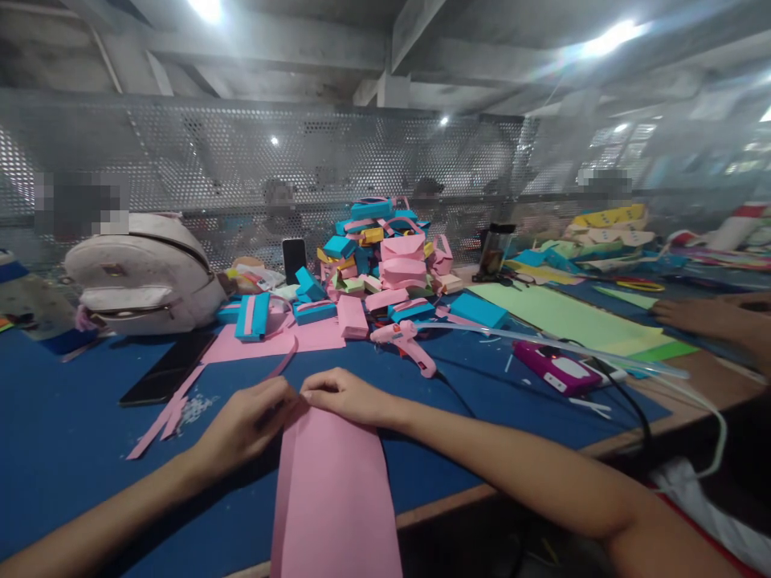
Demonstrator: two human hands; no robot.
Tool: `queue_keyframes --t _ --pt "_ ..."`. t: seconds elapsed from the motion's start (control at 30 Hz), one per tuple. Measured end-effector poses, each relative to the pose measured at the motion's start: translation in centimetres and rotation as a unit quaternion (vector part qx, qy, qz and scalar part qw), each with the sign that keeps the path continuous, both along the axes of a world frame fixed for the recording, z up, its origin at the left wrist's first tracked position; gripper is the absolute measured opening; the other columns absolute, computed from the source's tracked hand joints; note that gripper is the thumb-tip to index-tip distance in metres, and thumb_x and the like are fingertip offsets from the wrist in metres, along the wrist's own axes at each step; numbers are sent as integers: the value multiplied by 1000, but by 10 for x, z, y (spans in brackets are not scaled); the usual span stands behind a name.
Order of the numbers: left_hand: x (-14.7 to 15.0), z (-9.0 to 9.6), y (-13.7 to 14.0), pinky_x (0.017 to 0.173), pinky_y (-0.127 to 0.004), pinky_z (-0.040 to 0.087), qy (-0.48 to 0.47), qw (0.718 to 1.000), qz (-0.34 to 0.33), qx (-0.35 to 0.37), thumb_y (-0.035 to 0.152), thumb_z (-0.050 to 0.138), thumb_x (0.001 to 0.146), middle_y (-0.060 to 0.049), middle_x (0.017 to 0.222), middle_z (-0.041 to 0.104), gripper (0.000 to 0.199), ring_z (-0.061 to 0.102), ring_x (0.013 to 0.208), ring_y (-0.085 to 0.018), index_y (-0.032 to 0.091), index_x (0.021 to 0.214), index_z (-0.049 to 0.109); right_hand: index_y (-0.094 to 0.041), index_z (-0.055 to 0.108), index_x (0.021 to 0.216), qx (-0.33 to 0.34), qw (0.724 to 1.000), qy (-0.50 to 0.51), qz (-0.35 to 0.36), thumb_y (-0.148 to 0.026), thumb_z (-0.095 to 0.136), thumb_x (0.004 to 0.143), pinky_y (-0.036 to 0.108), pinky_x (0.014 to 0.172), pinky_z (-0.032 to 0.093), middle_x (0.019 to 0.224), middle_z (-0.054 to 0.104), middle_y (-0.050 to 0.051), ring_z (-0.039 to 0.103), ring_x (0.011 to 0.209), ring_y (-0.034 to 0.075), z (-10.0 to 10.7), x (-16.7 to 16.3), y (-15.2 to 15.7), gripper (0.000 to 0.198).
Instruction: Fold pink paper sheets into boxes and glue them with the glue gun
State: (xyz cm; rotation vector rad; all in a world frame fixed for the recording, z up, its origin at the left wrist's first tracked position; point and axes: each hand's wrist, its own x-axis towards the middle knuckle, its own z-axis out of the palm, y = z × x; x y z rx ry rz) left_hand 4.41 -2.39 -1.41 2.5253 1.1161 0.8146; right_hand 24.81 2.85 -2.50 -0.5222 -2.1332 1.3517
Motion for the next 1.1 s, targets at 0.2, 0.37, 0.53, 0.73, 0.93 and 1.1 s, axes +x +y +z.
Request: queue_keyframes --t 0.2,0.37,0.53,0.73,0.93,1.1 --pt "-3 0 12 63 -23 40 -150 976 90 -131 35 57 88 -1 76 62 20 56 70 -15 17 81 62 -15 66 83 -1 996 -8 -86 -34 62 83 24 74 40 80 63 1 56 78 15 -2 4 9 20" --pt "-3 -6 20 59 -24 39 -245 929 117 -251 43 72 73 -1 66 63 29 53 61 -14 14 72 67 -15 67 76 -12 993 -16 -118 -31 66 78 24 69 39 73 63 0 55 72 14 -3 3 12 17" --pt "-4 -10 17 58 -23 38 -268 920 138 -250 42 73 71 -1 64 65 28 53 60 -13 15 68 66 -15 63 71 -48 991 7 -123 -32 67 77 23 64 38 67 58 -2 52 66 12 -5 1 11 19" --pt "-2 -10 19 59 -23 40 -276 912 147 -266 41 76 68 -2 69 68 27 56 62 -14 15 73 71 -15 64 72 -51 991 15 -125 -32 67 75 23 65 38 69 59 -1 53 67 13 -8 1 15 18" --pt "-1 -8 17 57 -23 38 -275 909 164 -267 39 77 64 -2 61 66 25 54 57 -13 15 63 69 -15 64 71 -30 989 18 -141 -34 67 76 24 64 38 68 60 -1 53 66 13 -5 3 16 20" --pt "1 -6 13 57 -24 39 -281 906 168 -269 41 75 67 0 60 65 26 55 58 -14 16 65 68 -15 62 70 -32 988 18 -147 -40 68 76 24 60 38 66 58 -1 51 62 12 -7 4 15 26"
